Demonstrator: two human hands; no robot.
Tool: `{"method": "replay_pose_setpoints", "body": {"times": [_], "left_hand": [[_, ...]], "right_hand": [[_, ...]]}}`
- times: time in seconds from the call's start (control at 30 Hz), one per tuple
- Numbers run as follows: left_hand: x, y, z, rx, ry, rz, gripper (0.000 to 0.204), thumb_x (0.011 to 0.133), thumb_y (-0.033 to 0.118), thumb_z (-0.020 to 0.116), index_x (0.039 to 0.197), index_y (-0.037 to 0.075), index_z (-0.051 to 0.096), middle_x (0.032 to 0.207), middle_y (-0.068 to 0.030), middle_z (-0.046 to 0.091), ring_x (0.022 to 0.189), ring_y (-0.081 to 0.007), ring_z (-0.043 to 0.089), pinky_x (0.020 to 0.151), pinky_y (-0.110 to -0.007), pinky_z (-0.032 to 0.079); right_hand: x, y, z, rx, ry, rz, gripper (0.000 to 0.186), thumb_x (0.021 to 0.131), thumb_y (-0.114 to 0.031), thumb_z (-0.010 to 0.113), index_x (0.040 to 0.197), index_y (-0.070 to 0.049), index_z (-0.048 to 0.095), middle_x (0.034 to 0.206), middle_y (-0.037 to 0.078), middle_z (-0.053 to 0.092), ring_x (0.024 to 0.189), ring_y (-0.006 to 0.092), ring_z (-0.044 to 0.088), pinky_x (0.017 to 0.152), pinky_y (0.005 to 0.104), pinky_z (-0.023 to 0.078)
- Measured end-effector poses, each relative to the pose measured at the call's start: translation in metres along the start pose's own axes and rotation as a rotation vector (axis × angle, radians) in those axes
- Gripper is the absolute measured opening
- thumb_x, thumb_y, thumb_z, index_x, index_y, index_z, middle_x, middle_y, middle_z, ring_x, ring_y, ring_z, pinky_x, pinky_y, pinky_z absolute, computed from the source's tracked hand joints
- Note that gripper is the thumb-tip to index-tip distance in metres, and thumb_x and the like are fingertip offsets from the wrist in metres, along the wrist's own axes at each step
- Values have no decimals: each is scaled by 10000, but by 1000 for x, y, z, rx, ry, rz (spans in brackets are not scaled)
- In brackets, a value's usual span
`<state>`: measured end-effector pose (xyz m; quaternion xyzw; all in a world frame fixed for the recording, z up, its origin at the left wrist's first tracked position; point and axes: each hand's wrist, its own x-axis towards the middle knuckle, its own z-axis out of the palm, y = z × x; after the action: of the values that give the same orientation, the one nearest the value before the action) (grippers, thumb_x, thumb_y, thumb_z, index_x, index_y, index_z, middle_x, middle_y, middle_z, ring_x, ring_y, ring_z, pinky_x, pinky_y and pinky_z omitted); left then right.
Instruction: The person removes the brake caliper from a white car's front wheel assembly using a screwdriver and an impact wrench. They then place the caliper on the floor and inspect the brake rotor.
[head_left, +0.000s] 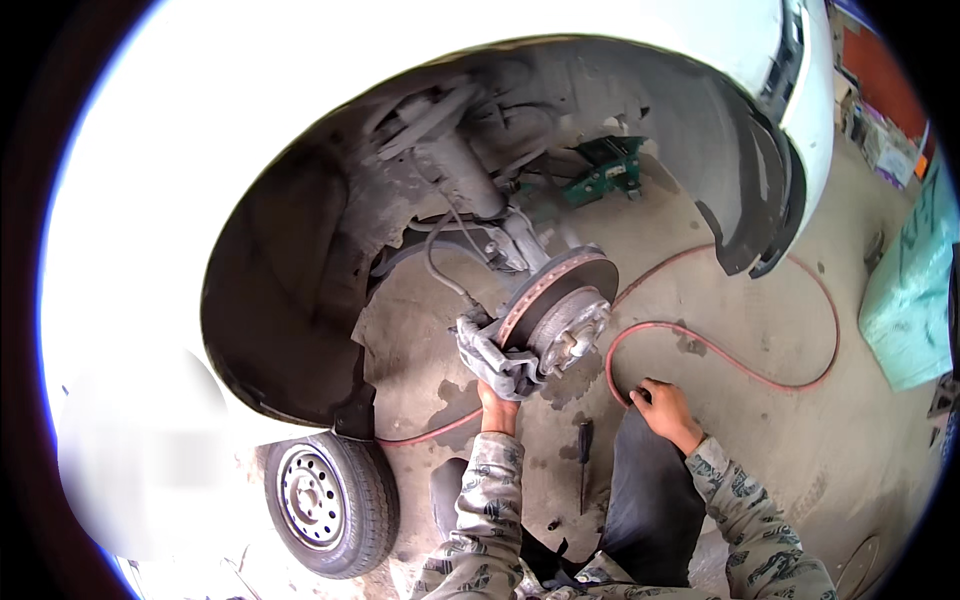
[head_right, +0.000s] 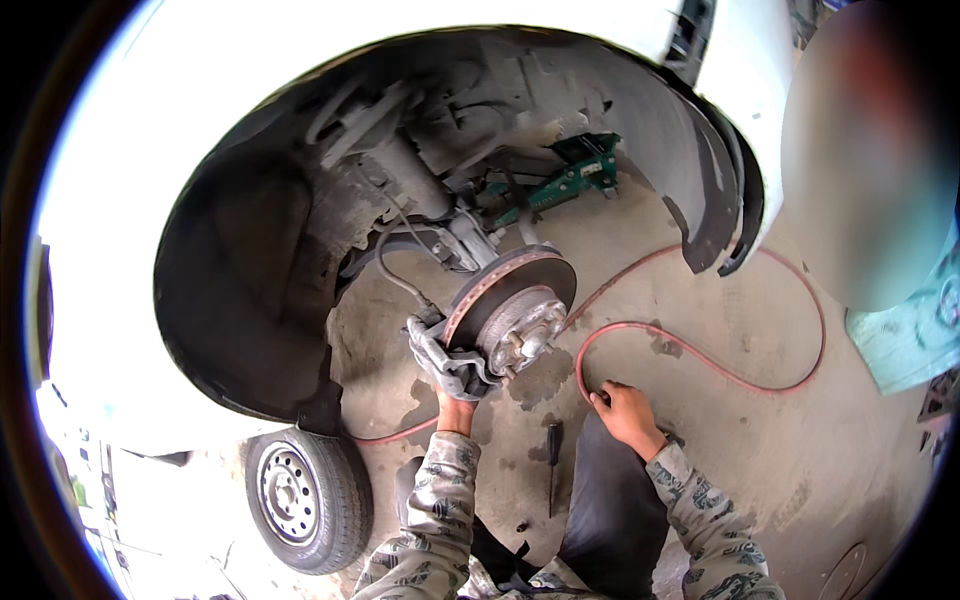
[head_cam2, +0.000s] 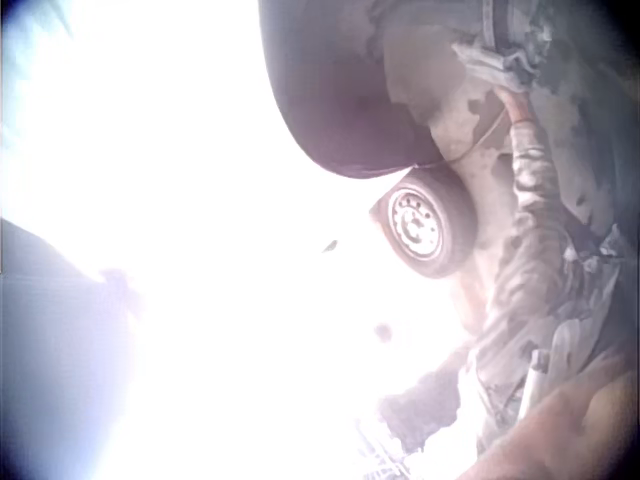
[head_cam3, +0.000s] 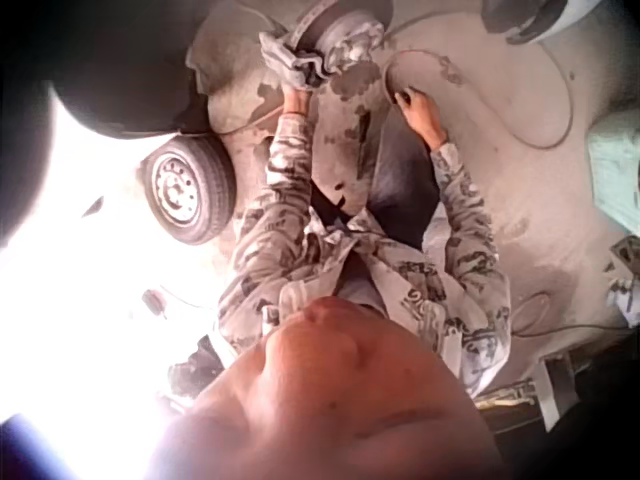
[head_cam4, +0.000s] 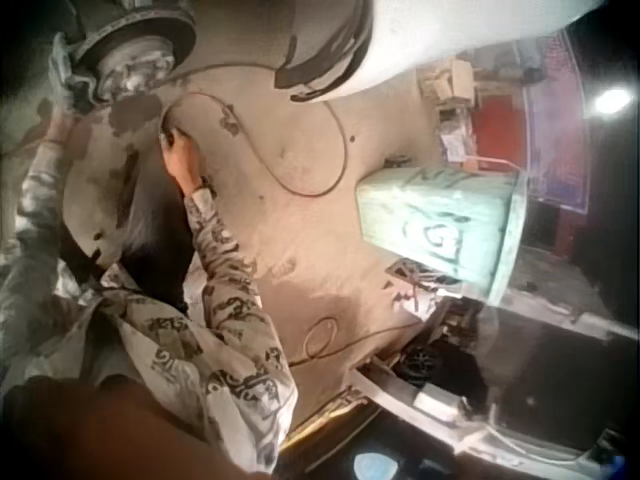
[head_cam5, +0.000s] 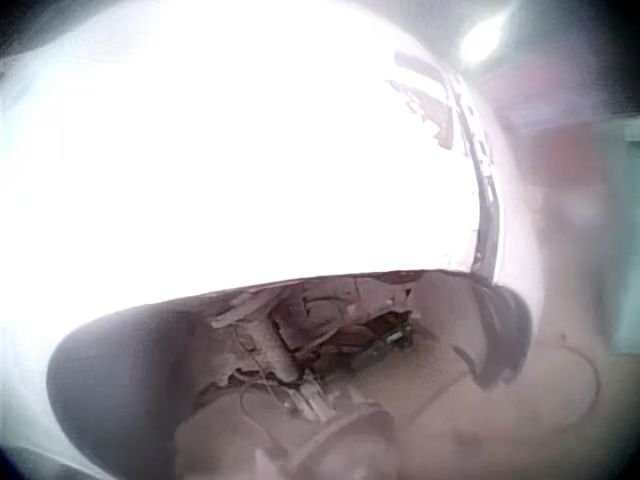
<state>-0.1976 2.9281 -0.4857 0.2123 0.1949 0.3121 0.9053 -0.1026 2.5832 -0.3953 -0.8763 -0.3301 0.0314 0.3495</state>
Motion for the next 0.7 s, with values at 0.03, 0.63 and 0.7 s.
{"method": "replay_pose_setpoints", "body": {"times": [0.03, 0.63, 0.7], "left_hand": [[-16, -27, 41, 27, 113, -65, 444, 1065, 328, 366, 1431, 87, 440, 1332, -100, 555, 1176, -290, 572, 1016, -456, 484], [-32, -5, 71, -86, 130, 1, 495, 1066, 334, 357, 1413, -8, 441, 1398, -161, 542, 1262, -308, 545, 1072, -423, 444], [-31, -9, 77, -128, 135, -25, 507, 1065, 353, 376, 1409, -14, 442, 1395, -160, 544, 1259, -304, 547, 1067, -418, 445]], "right_hand": [[-3, 22, -15, -59, 10, 14, 247, 899, -286, 651, 847, -45, 635, 827, 150, 688, 784, 376, 656, 687, 466, 518], [-23, -6, -5, -144, 8, 77, 219, 928, -241, 602, 971, -39, 674, 984, 180, 682, 909, 393, 650, 792, 453, 512], [-27, -6, -8, -154, 27, 66, 220, 930, -241, 599, 988, -43, 676, 998, 170, 686, 927, 385, 651, 810, 447, 512]]}}
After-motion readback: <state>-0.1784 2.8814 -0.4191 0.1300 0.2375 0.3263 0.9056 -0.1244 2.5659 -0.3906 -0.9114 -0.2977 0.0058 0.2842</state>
